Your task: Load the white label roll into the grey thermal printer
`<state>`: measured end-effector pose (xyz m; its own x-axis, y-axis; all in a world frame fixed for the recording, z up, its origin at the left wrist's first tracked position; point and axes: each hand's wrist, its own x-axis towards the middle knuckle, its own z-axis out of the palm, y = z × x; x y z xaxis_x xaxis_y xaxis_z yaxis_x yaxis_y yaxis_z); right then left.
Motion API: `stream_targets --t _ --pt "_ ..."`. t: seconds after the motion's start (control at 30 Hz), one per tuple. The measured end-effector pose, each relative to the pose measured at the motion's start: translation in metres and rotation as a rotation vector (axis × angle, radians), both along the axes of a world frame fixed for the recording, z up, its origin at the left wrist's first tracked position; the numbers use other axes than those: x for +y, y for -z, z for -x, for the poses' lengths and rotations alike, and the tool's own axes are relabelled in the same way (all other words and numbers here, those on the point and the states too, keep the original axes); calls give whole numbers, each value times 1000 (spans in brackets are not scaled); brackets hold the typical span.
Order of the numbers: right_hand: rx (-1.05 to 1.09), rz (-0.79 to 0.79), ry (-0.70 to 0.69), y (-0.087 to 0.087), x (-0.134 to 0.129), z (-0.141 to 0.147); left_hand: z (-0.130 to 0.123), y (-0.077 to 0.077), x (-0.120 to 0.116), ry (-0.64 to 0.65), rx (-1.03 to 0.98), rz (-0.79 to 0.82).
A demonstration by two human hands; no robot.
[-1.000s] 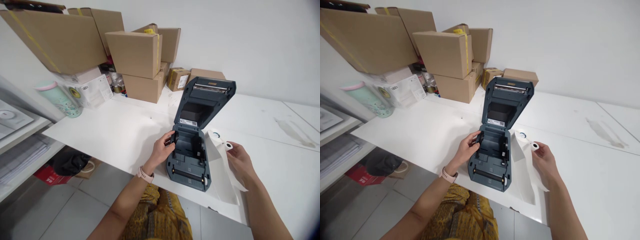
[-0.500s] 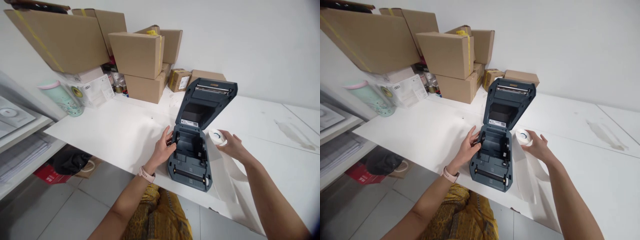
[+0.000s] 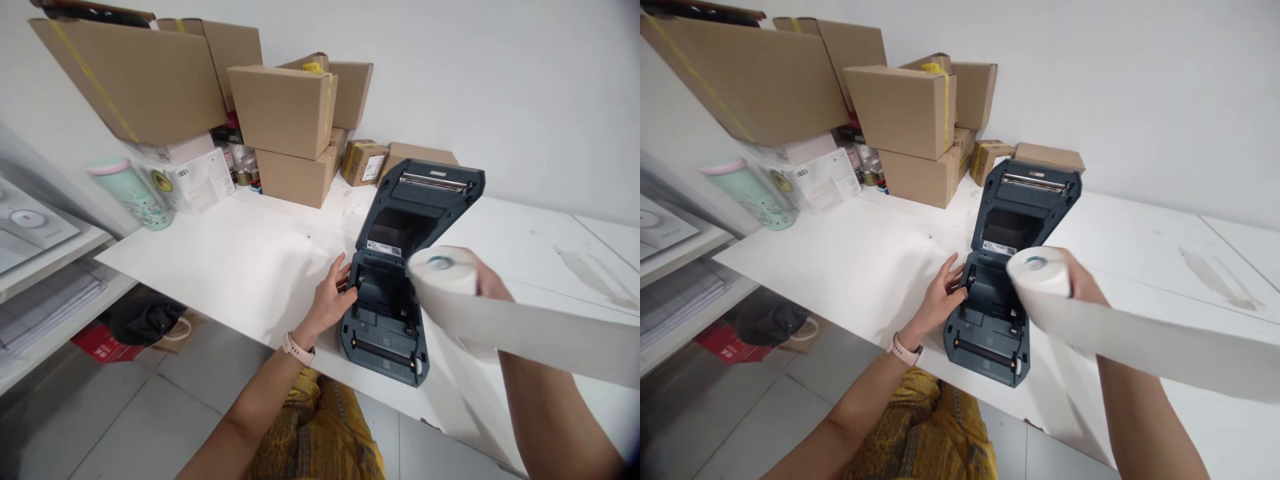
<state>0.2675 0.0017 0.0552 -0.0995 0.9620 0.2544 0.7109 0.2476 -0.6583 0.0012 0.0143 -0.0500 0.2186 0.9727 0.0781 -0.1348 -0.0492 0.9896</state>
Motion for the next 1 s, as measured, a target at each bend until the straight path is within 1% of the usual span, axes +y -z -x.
stream_targets --t 0.03,0.1,0.2,0.33,0.47,0.53,0.6,0.67,0.7,0.73,0.77,0.83,0.87,0.9,0.93,0.97,1.0 --pt "-28 31 -48 -4 0 14 1 -1 0 8 5 -11" --pt "-169 110 -154 -9 1 37 2 -2 0 22 24 -34" --pt "-399 184 -215 -10 6 57 4 -4 -1 29 61 -58" --pt "-544 237 -270 -3 17 64 5 -3 -2 30 86 -78" --pt "-676 266 -311 10 28 66 4 1 -2 33 76 -75" --pt "-758 241 -309 18 31 66 4 2 -2 28 64 -76" --pt "-775 178 -314 23 30 65 3 2 -1 17 60 -73" --pt "-650 65 -346 23 24 62 1 2 -1 11 55 -58" --pt "-530 -18 -346 19 21 61 1 2 -1 5 47 -45" --pt "-387 -130 -313 13 17 59 0 2 -1 -2 38 -31" --pt "-239 -280 -236 4 15 56 -1 2 -1 -7 29 -20" --pt "21 -656 23 -17 16 50 -1 3 -1 -10 14 -16" --pt "114 -831 153 -29 20 47 -1 4 -1 -7 12 -17" --pt "182 -954 250 -41 27 42 0 5 -1 2 12 -16" --pt "237 -997 302 -51 37 37 0 6 0 12 12 -6" --pt "297 -957 328 -60 50 31 1 5 1 22 16 17" --pt "364 -851 338 -67 63 25 1 4 2 34 24 49"
